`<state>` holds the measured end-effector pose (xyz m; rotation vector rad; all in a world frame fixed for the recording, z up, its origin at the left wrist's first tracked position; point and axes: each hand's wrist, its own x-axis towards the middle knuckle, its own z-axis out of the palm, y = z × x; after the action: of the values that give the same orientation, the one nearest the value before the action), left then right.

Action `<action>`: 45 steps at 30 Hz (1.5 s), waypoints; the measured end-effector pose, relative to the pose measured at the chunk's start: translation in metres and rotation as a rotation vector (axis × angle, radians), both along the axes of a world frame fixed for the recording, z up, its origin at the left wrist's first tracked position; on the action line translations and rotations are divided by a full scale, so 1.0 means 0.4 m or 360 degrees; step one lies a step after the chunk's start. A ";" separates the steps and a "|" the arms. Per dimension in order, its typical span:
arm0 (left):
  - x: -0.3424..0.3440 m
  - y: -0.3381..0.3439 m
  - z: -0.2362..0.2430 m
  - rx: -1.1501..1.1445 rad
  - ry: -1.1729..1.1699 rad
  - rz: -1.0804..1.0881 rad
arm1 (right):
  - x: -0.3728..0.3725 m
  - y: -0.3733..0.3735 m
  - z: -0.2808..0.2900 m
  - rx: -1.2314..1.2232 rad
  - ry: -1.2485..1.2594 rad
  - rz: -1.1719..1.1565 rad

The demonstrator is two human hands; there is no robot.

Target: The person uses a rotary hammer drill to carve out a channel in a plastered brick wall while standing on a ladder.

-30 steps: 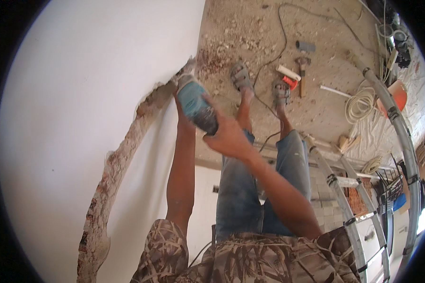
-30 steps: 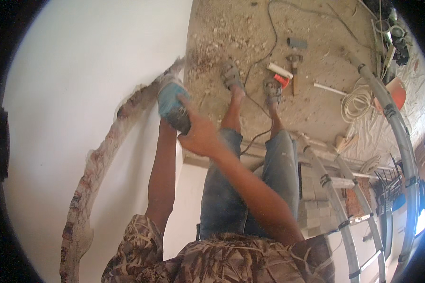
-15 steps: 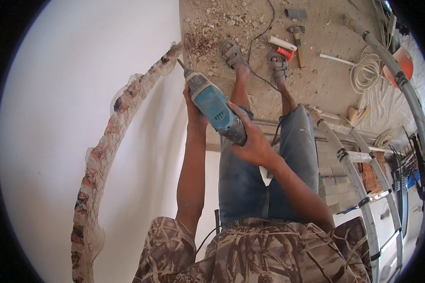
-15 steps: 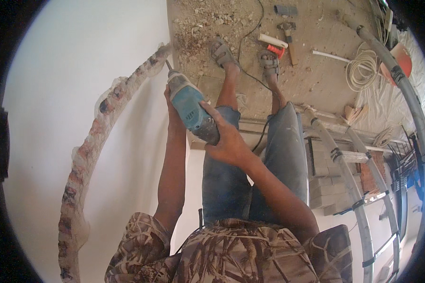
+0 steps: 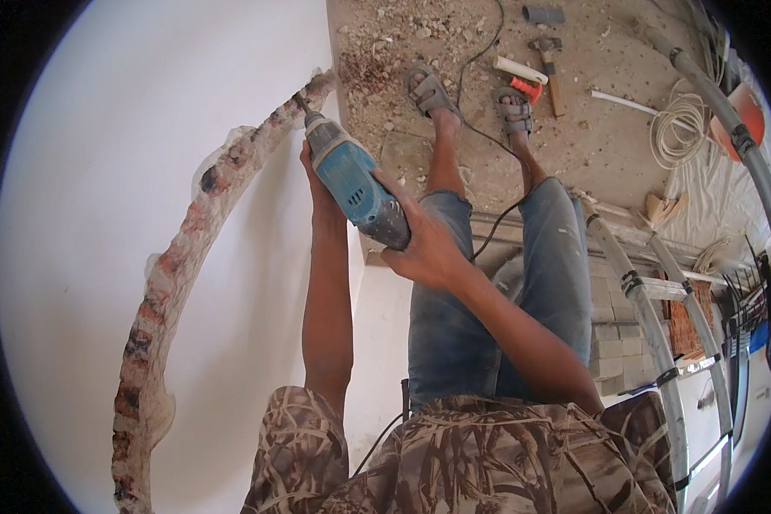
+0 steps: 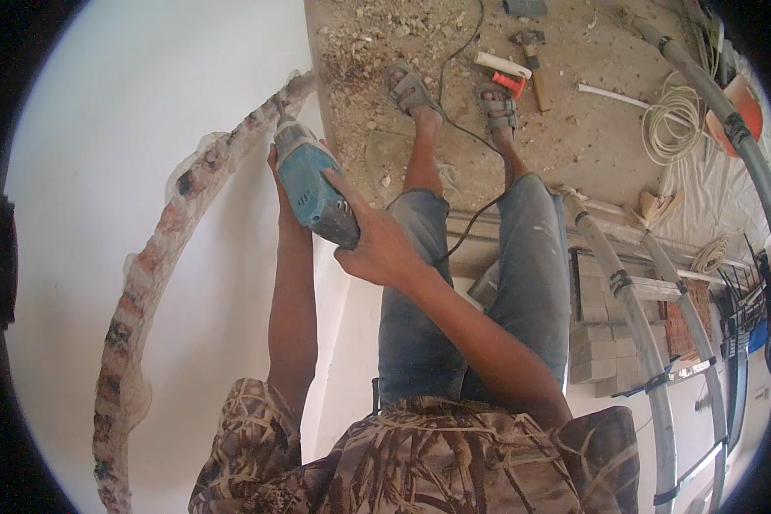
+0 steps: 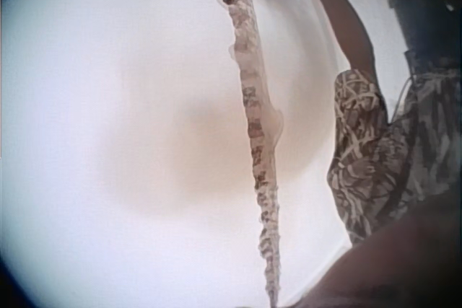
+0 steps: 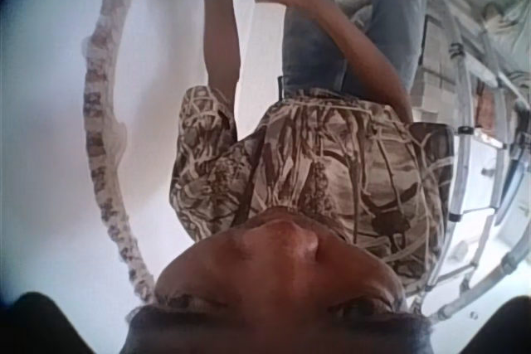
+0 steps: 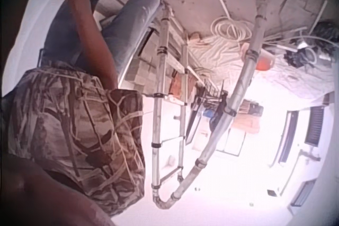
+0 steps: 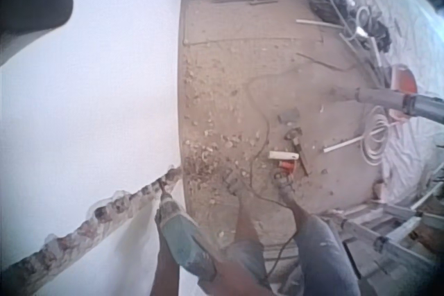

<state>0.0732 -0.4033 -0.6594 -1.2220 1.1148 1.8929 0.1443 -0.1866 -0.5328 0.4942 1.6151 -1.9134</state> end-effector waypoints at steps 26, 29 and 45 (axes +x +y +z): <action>0.014 0.045 -0.046 0.0029 0.0012 -0.0048 | 0.022 0.014 -0.040 0.0065 0.0060 -0.0133; 0.001 0.046 -0.028 -0.0012 0.0063 -0.0065 | 0.000 0.020 -0.043 0.0019 0.0000 -0.0058; -0.048 -0.196 -0.145 0.1065 -0.0659 0.1208 | -0.141 -0.097 -0.054 0.0096 -0.0129 0.0276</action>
<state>0.0539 -0.4818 -0.7174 -1.6184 -0.2615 2.1028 0.0878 -0.2255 -0.5545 0.4360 1.6122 -1.7006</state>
